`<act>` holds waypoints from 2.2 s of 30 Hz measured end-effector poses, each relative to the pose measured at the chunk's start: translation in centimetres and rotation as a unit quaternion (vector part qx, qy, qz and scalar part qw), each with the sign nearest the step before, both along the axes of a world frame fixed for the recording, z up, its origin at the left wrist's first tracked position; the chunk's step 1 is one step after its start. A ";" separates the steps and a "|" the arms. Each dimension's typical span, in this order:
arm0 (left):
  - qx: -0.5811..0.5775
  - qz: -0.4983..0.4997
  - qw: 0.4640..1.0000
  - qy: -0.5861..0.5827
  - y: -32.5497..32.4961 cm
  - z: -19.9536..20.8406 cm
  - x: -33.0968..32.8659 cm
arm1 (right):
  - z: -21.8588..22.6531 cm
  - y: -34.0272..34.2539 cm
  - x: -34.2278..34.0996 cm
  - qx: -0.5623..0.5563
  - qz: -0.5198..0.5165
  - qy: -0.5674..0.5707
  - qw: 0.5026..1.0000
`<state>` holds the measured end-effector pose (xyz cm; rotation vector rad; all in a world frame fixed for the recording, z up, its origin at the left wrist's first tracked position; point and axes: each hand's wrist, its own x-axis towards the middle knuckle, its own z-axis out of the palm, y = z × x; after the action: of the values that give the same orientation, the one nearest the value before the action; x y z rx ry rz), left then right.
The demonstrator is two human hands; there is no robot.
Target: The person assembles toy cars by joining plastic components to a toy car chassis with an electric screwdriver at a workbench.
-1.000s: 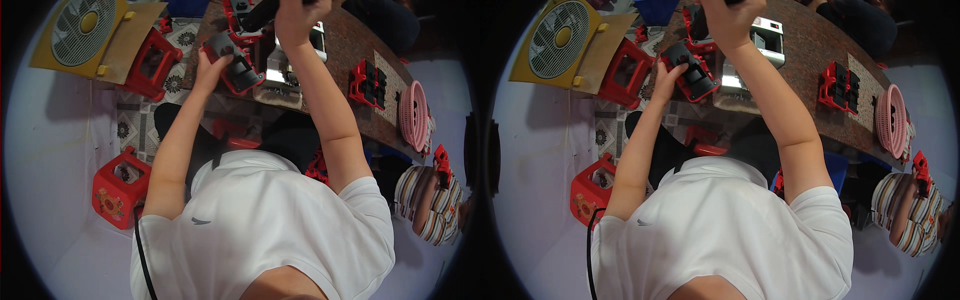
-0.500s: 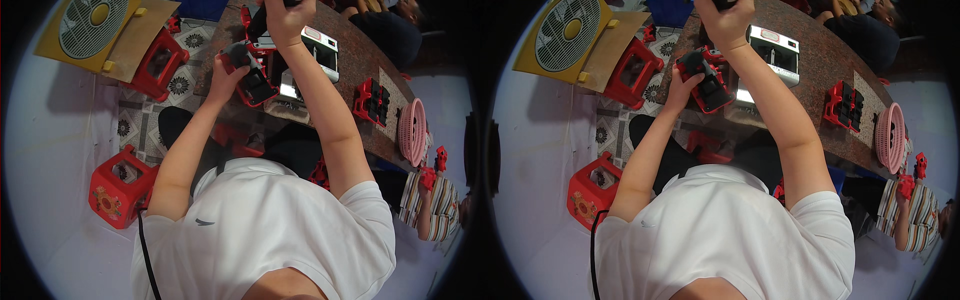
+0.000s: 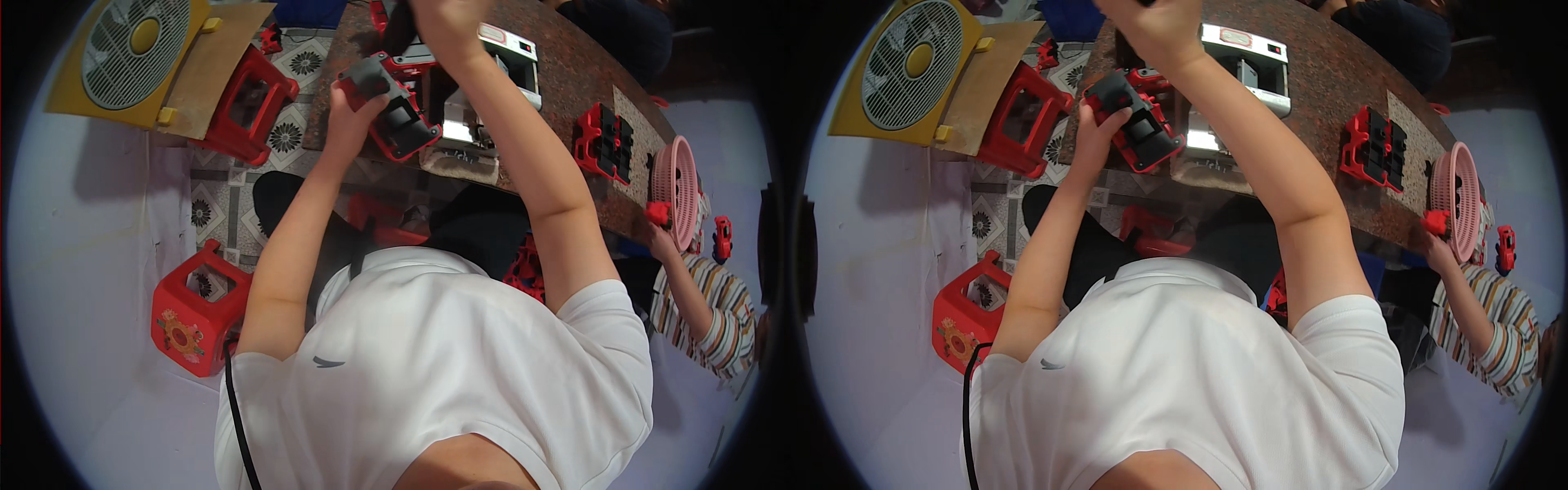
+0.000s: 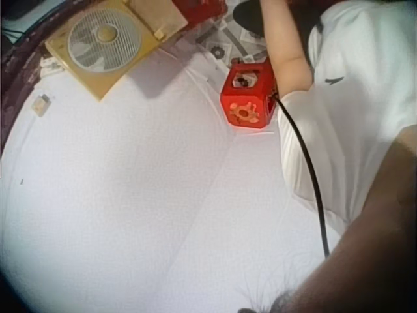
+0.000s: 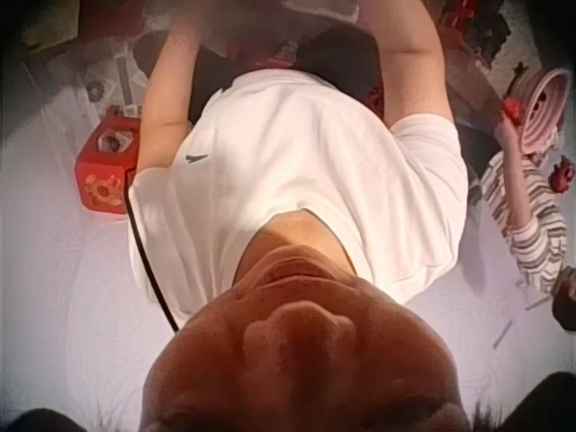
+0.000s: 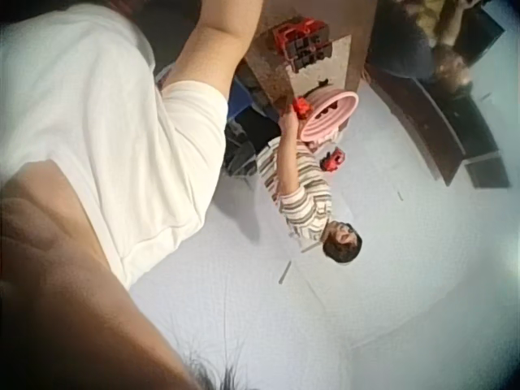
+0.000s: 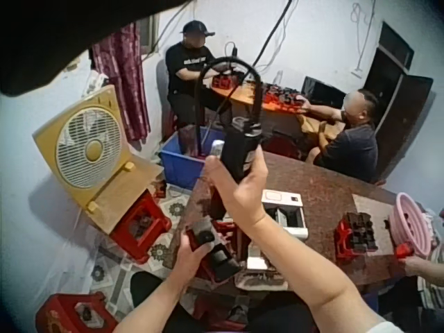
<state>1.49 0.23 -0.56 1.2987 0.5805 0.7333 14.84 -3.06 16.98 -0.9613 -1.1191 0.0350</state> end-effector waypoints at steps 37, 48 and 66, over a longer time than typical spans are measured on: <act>-0.020 0.020 1.000 -0.003 -0.8 2.5 -0.3 | -0.1 2.1 -4.3 0.099 0.024 0.005 0.995; -0.025 0.012 1.000 0.011 -0.6 0.3 0.2 | -1.8 3.2 -2.5 0.085 0.013 0.006 0.996; 0.034 -0.015 0.999 0.004 0.3 -0.8 0.1 | 1.7 -13.7 3.6 0.144 -0.048 -0.030 0.988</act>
<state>1.56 0.50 -1.41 1.3712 0.5459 0.7295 18.46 -16.75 18.63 -0.7601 -1.0957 -0.2295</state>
